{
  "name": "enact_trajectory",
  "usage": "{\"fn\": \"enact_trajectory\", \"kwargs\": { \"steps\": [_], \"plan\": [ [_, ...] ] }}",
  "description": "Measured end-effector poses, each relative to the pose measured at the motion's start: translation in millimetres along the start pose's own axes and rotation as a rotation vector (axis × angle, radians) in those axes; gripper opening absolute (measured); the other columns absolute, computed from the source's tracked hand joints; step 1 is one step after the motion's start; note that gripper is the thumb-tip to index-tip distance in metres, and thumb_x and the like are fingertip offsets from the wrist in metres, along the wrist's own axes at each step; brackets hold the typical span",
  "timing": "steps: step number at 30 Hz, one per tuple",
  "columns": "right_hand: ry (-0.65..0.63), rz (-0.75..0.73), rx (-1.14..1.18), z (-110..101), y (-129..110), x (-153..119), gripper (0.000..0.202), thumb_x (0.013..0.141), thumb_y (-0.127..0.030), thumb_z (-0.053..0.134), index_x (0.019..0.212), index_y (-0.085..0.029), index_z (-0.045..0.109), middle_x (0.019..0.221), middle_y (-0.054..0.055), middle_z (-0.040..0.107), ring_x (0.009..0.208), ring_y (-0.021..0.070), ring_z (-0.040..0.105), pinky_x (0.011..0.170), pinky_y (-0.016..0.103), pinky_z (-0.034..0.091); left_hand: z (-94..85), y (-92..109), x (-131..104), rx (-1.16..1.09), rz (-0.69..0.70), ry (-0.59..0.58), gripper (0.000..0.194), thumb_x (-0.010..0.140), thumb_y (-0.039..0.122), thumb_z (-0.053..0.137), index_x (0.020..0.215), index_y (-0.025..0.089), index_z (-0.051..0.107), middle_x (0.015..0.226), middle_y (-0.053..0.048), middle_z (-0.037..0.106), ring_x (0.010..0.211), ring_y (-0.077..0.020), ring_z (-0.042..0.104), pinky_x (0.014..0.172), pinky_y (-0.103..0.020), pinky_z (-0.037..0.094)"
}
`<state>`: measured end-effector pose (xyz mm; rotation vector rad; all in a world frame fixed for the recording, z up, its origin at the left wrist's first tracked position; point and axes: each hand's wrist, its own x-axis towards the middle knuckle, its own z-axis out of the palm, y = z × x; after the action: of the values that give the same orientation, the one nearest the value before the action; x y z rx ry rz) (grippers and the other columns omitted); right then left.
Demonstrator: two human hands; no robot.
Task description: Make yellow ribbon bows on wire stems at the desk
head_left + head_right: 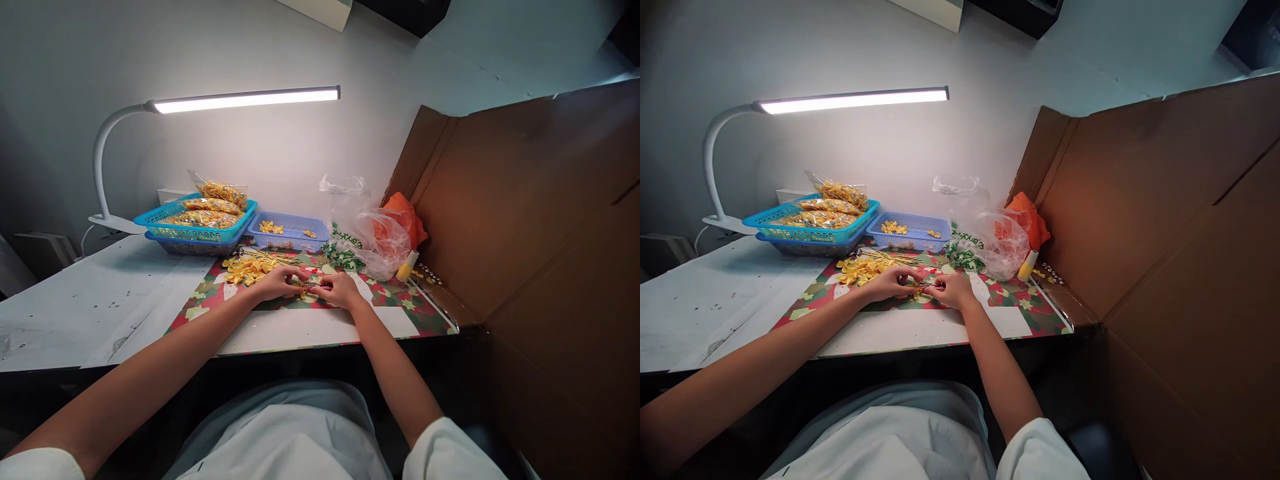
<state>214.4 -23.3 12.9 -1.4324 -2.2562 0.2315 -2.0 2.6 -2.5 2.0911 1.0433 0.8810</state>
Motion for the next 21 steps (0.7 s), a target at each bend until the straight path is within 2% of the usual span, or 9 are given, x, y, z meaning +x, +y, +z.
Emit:
{"fn": "enact_trajectory", "kwargs": {
  "steps": [10,21],
  "plan": [
    [-0.014,-0.007,0.004,9.6,6.2,5.9,0.031,0.079,-0.047,0.066,0.061,-0.021,0.065,0.062,-0.001,0.061,0.061,0.0119,0.050,0.055,0.024,0.025,-0.4,-2.2,0.7,0.014,0.020,0.000,0.037,0.063,0.042,0.072,0.091,0.018,0.074,0.099,-0.005,0.072,0.061,-0.0112,0.045,0.055,-0.025,0.038],
    [-0.055,0.019,0.051,9.3,3.8,7.5,0.034,0.082,-0.045,0.061,0.058,-0.021,0.061,0.057,-0.003,0.053,0.058,0.0111,0.045,0.053,0.024,0.023,0.4,-5.7,1.8,0.002,0.009,0.000,0.037,0.063,0.042,0.073,0.091,0.017,0.074,0.105,-0.007,0.071,0.071,-0.0163,0.054,0.055,-0.026,0.039]
  ]
}}
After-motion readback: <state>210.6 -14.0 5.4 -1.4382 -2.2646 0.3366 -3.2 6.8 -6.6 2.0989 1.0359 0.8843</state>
